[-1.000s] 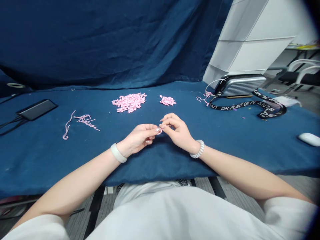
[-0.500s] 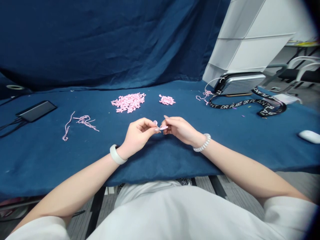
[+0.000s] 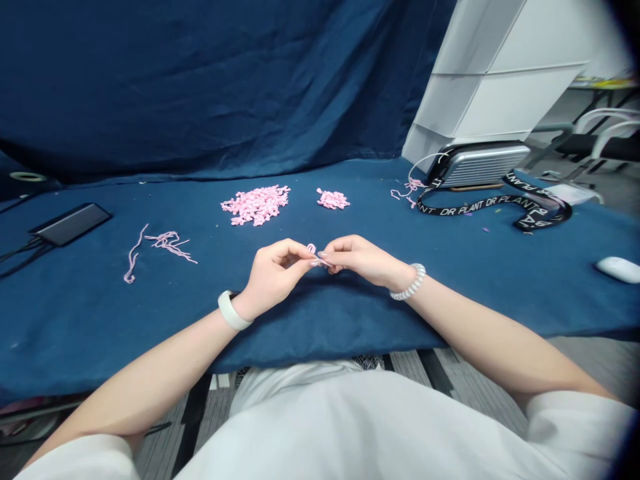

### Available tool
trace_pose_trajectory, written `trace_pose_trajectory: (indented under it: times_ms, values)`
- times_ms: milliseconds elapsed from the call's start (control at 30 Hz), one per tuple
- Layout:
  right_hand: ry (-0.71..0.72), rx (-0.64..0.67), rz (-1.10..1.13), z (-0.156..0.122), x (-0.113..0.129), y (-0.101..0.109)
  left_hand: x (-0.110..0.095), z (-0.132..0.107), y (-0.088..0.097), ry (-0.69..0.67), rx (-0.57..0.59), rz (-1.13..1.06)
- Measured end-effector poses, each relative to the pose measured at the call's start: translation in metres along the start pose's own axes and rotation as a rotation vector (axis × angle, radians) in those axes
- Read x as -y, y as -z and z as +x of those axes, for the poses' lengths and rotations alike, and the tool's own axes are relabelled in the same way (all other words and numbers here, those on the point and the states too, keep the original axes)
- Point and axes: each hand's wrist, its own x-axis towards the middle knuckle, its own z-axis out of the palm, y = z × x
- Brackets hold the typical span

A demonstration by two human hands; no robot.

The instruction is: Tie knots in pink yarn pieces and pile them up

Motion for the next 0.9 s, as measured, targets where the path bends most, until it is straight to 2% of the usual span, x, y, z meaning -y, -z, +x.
trace_pose_trajectory:
  times_ms: [267,533,900]
  values:
    - [0.026,-0.001,0.041,0.0006,-0.0017,0.0023,0.0012,-0.0008,-0.0005,-0.03,0.003,-0.005]
    - [0.006,-0.028,0.153,0.0008,0.0023,0.0028,0.0006,-0.0016,-0.0013,0.025,0.002,0.004]
    - [-0.019,-0.019,0.206,0.001,0.001,0.0064,-0.0001,-0.0017,-0.0015,0.03,-0.007,-0.007]
